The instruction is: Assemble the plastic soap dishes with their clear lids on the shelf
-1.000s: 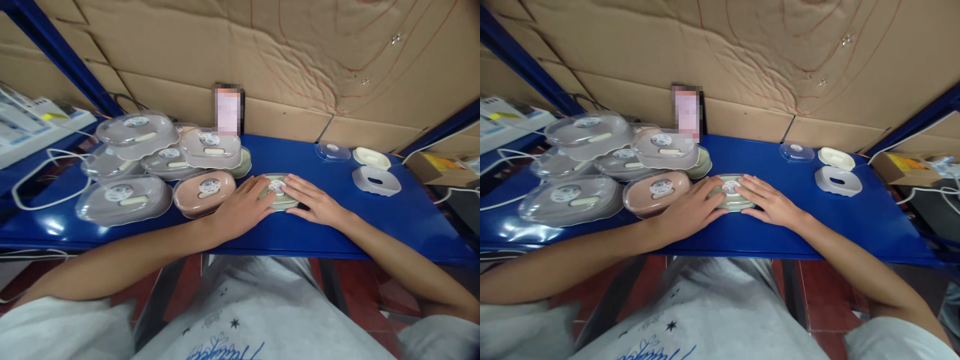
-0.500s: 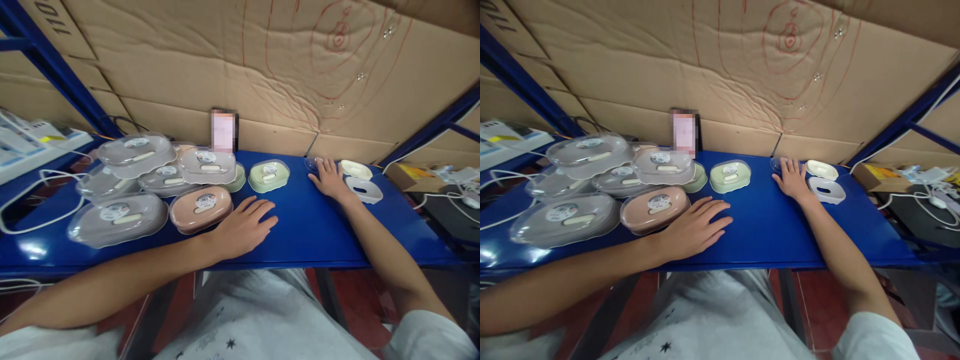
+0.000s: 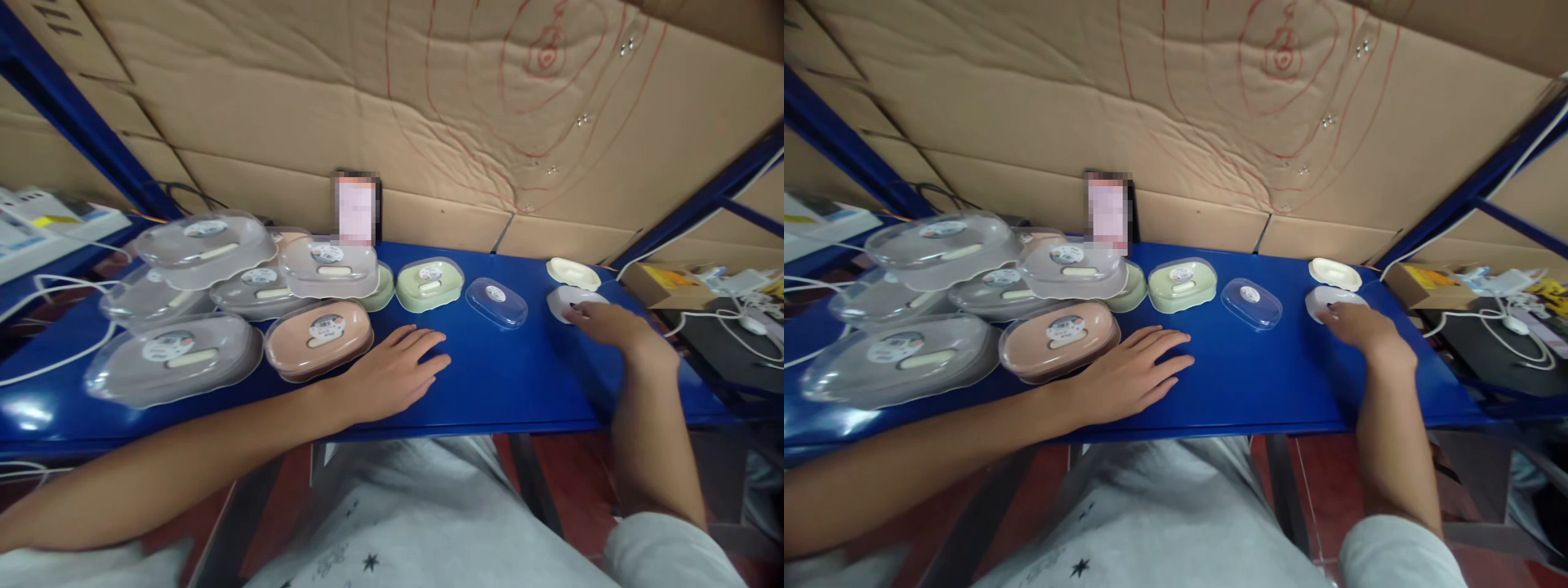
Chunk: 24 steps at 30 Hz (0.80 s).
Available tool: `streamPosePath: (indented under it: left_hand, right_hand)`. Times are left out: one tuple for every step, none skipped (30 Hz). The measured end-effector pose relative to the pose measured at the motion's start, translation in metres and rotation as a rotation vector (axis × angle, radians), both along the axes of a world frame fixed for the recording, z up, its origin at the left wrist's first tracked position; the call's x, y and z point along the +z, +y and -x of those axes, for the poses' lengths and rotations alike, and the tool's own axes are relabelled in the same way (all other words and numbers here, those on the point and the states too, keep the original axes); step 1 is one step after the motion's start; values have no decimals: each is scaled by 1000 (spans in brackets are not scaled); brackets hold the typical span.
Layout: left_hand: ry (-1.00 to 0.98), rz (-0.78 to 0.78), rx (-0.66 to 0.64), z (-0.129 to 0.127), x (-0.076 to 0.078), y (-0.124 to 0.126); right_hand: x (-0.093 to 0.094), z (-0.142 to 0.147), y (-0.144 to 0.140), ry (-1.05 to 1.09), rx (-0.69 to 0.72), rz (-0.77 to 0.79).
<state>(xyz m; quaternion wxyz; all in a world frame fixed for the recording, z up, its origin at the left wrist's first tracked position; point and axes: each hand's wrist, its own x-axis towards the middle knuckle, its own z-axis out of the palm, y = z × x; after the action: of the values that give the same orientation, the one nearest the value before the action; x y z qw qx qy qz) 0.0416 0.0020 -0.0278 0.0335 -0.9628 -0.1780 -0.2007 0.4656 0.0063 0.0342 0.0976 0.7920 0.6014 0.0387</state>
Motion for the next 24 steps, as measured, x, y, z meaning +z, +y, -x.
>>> streamPosePath:
  left_hand:
    - [-2,8,-1,0,0,0]
    - [-4,16,-6,0,0,0]
    - [-7,25,-14,-1,0,0]
    - [-12,34,-29,-1,1,-1]
    - [-17,41,-55,-1,1,-1]
    - [-23,48,-90,-1,0,-3]
    - [-27,54,-131,-1,0,-4]
    - [-29,58,-170,-1,0,-5]
    - [-30,60,-202,0,0,-6]
    - [-31,59,-223,0,-1,-7]
    - [-27,57,-227,0,-1,-7]
    - [-19,52,-217,1,-1,-7]
    - [-7,44,-200,1,-1,-6]
    - [10,36,-181,2,-1,-5]
    - [29,28,-165,2,-1,-3]
    - [44,19,-154,2,0,-3]
    - [49,7,-151,2,1,-2]
    - [47,-6,-158,2,1,-2]
    - [44,-19,-168,2,2,-2]
    - [41,-29,-179,2,2,-3]
    - [39,-32,-186,2,3,-3]
    - [39,-27,-189,2,4,-4]
    - [40,-15,-184,2,4,-4]
    - [41,0,-167,2,5,-4]
  right_hand:
    - [-7,3,-14,-12,-3,21]
    - [-14,10,-31,-26,7,26]
    - [-21,20,-48,-34,32,29]
    - [-27,33,-67,-39,78,21]
    - [-31,49,-84,-35,180,-12]
    - [-34,66,-99,-4,296,-54]
    - [-33,83,-110,51,417,-85]
    - [-30,99,-116,133,554,-90]
    - [-25,112,-116,238,703,-70]
    - [-18,121,-111,351,839,-44]
    - [-9,125,-100,446,931,-43]
    - [-1,121,-84,510,975,-71]
    - [6,112,-64,534,944,-139]
    - [12,97,-41,496,854,-236]
    - [15,78,-17,436,745,-313]
    - [14,57,8,376,619,-364]
    - [11,35,30,322,491,-366]
    - [5,13,50,299,414,-362]
    - [-3,-6,65,281,361,-355]
    - [-12,-22,75,251,300,-366]
    - [-22,-36,82,219,240,-370]
    - [-31,-46,84,192,191,-366]
    - [-39,-55,83,173,155,-359]
    - [-44,-61,81,162,135,-347]
